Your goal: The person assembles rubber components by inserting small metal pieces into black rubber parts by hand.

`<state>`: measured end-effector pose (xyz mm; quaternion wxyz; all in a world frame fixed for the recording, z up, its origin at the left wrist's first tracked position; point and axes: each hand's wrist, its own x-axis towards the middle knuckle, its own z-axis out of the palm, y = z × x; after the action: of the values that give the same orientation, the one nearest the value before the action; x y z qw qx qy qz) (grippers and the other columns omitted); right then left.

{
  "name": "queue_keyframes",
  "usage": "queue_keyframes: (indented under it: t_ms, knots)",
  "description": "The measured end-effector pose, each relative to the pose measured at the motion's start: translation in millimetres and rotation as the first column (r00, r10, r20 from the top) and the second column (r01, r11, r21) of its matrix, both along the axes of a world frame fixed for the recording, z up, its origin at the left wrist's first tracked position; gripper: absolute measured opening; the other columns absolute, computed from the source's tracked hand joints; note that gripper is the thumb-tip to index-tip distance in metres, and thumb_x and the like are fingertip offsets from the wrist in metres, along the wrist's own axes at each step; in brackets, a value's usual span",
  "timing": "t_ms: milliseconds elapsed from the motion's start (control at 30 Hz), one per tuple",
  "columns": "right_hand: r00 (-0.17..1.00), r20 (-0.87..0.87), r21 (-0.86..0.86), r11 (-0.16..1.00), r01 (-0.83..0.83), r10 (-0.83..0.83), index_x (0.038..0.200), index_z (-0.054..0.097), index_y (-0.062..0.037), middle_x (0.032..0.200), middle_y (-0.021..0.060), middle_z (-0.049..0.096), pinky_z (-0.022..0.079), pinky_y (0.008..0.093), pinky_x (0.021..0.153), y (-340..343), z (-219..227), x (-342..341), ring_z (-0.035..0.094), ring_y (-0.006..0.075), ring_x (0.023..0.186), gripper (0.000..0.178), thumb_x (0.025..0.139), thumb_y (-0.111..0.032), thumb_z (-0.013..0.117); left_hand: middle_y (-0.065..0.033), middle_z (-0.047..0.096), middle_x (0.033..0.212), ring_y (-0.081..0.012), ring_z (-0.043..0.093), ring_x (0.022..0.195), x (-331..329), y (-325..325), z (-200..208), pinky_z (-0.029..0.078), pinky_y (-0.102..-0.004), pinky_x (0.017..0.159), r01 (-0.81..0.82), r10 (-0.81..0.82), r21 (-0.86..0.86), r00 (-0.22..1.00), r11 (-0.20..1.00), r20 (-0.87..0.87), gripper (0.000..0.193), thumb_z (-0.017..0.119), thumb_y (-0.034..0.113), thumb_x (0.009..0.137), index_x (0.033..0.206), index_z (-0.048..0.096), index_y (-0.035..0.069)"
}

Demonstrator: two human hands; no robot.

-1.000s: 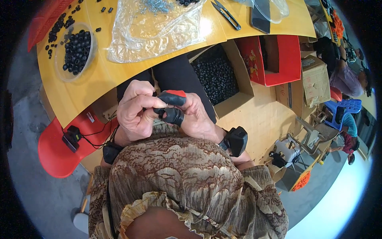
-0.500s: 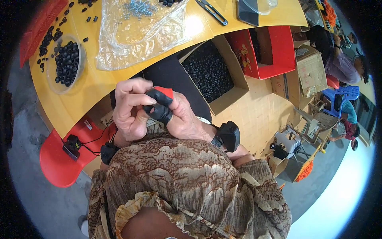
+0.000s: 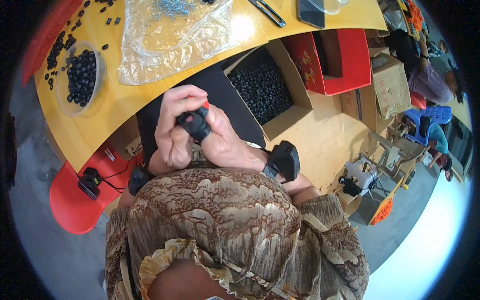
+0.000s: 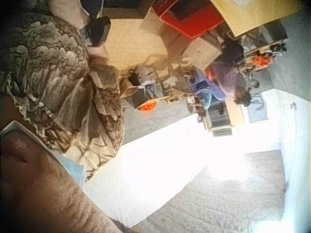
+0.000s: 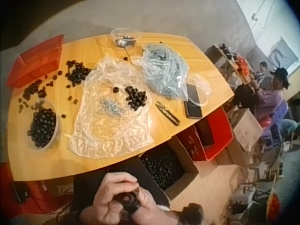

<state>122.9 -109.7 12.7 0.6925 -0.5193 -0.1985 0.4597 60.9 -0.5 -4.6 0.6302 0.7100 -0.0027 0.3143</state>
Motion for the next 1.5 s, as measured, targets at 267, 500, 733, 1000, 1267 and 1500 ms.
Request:
queue_keyframes:
  t_ms: [267, 500, 733, 1000, 1267, 1500]
  knots:
    - [0.876, -0.464, 0.035, 0.985, 0.168, -0.133, 0.093, 0.054, -0.0064, 0.077, -0.0035, 0.049, 0.036, 0.0184, 0.057, 21.6, -2.8, -3.4, 0.043, 0.0046, 0.064, 0.014, 0.09, -0.018, 0.047, -0.0136, 0.049, 0.107, -0.0097, 0.051, 0.076, -10.4, 6.0, -4.9, 0.042, -0.0182, 0.061, -0.016, -0.071, -0.415, 0.979, 0.91, -0.193, 0.031, 0.048, 0.027, 0.091, 0.106, 0.052, 0.001]
    - [0.973, -0.226, 0.149, 0.989, -0.008, 0.042, 0.091, 0.052, -0.0061, 0.076, -0.0032, 0.046, 0.034, 0.0185, 0.058, 15.6, -10.2, -3.6, 0.041, 0.0048, 0.066, 0.018, 0.091, -0.024, 0.047, -0.008, 0.043, 0.09, -0.0097, 0.054, 0.063, -19.8, 15.0, 16.2, 0.045, -0.0191, 0.049, -0.165, 0.185, 0.109, 0.961, 0.98, -0.206, 0.018, 0.055, -0.008, 0.075, 0.088, 0.062, 0.002]
    - [0.939, -0.335, 0.184, 0.983, -0.016, 0.078, 0.101, 0.054, -0.004, 0.085, -0.002, 0.05, 0.036, 0.0181, 0.061, 7.8, -10.9, -10.2, 0.043, 0.0045, 0.07, 0.021, 0.09, -0.022, 0.051, -0.0079, 0.042, 0.088, -0.0087, 0.054, 0.065, -23.3, 10.8, 12.8, 0.044, -0.0181, 0.047, -0.147, 0.155, 0.053, 0.963, 0.988, -0.219, 0.01, 0.055, -0.007, 0.075, 0.08, 0.056, 0.002]
    - [0.925, -0.376, 0.134, 0.991, -0.007, 0.058, 0.098, 0.055, -0.0048, 0.084, -0.0035, 0.051, 0.035, 0.0176, 0.06, 3.3, -6.3, -8.9, 0.043, 0.004, 0.068, 0.02, 0.09, -0.023, 0.051, -0.014, 0.044, 0.101, -0.0127, 0.051, 0.074, -21.5, 6.4, 14.7, 0.048, -0.0189, 0.058, -0.128, 0.124, 0.001, 0.96, 0.992, -0.251, 0.005, 0.056, 0.0, 0.077, 0.082, 0.056, 0.001]
    - [0.875, -0.471, 0.208, 0.978, -0.01, 0.109, 0.105, 0.057, -0.0049, 0.086, -0.0024, 0.051, 0.035, 0.0194, 0.06, 3.7, -9.5, -4.8, 0.043, 0.0056, 0.07, 0.028, 0.087, -0.026, 0.056, -0.0148, 0.044, 0.105, -0.0133, 0.051, 0.08, -21.5, 9.0, 12.1, 0.048, -0.0183, 0.057, -0.118, 0.122, 0.032, 0.973, 0.992, -0.196, 0.007, 0.055, -0.002, 0.077, 0.084, 0.056, 0.001]
    - [0.86, -0.488, 0.229, 0.973, -0.039, 0.149, 0.107, 0.057, -0.0035, 0.084, -0.001, 0.051, 0.035, 0.0203, 0.058, 7.3, -3.2, -0.5, 0.043, 0.0067, 0.069, 0.032, 0.087, -0.029, 0.056, -0.0135, 0.044, 0.1, -0.0138, 0.053, 0.077, -22.9, 9.2, 15.2, 0.048, -0.0192, 0.056, -0.152, 0.16, 0.051, 0.96, 0.987, -0.231, 0.009, 0.057, -0.004, 0.075, 0.083, 0.057, 0.0]
